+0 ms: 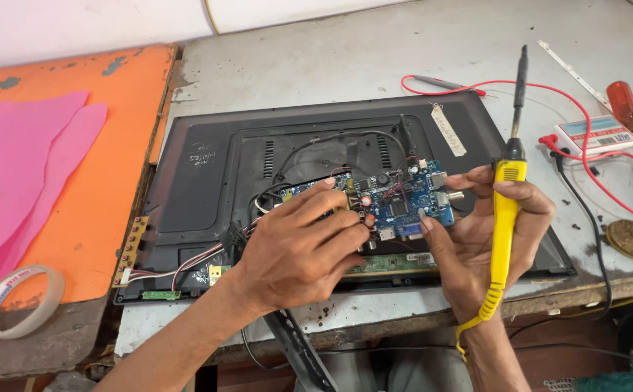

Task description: The person uses a yellow soldering iron to work on a small blue circuit board held in the left hand. They repeatedly apply the soldering iron to various points on the board while rotating it to access different areas. The task continues throughout the clip without a visible final state.

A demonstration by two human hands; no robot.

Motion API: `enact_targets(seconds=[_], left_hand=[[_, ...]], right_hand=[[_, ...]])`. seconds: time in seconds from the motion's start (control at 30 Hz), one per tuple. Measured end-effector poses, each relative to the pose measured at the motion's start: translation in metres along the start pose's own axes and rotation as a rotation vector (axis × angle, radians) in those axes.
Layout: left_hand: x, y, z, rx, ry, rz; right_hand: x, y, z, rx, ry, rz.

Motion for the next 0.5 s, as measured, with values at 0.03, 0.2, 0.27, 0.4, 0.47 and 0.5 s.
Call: enact_targets(seconds=[0.03, 0.2, 0.27, 0.4, 0.47, 0.5], left_hand=[[0.001, 0.001, -0.001, 0.010, -0.033, 0.007], [-0.012, 0.001, 0.014, -0.135, 0.160, -0.135], [-0.014, 0.000, 0.024, -0.232, 0.185, -0.149], [-0.005, -0.001, 0.039, -0.407, 0.256, -0.018], [0.000, -0.003, 0.038, -0.415, 0.271, 0.051], [0.001, -0.004, 0.036, -0.392, 0.264, 0.072]], right_hand=[[-0.001, 0.000, -0.002, -0.008, 0.001, 0.005], [-0.003, 0.002, -0.006, 0.019, -0.014, -0.008], [-0.002, 0.002, -0.005, 0.024, -0.004, -0.001], [0.000, 0.000, -0.003, 0.035, 0.019, -0.004], [0.000, 0.000, -0.007, 0.092, 0.012, -0.036], [-0.001, 0.001, -0.009, 0.131, 0.007, -0.057]])
Point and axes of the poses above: each hand's wrist, its own y-axis away from the middle knuckle, its own x-axis out of the palm, z = x × y, the point moved 9 cm from there along -y, towards the middle knuckle, and after that the axes turned 7 degrees about z, right-handed, at the moved point
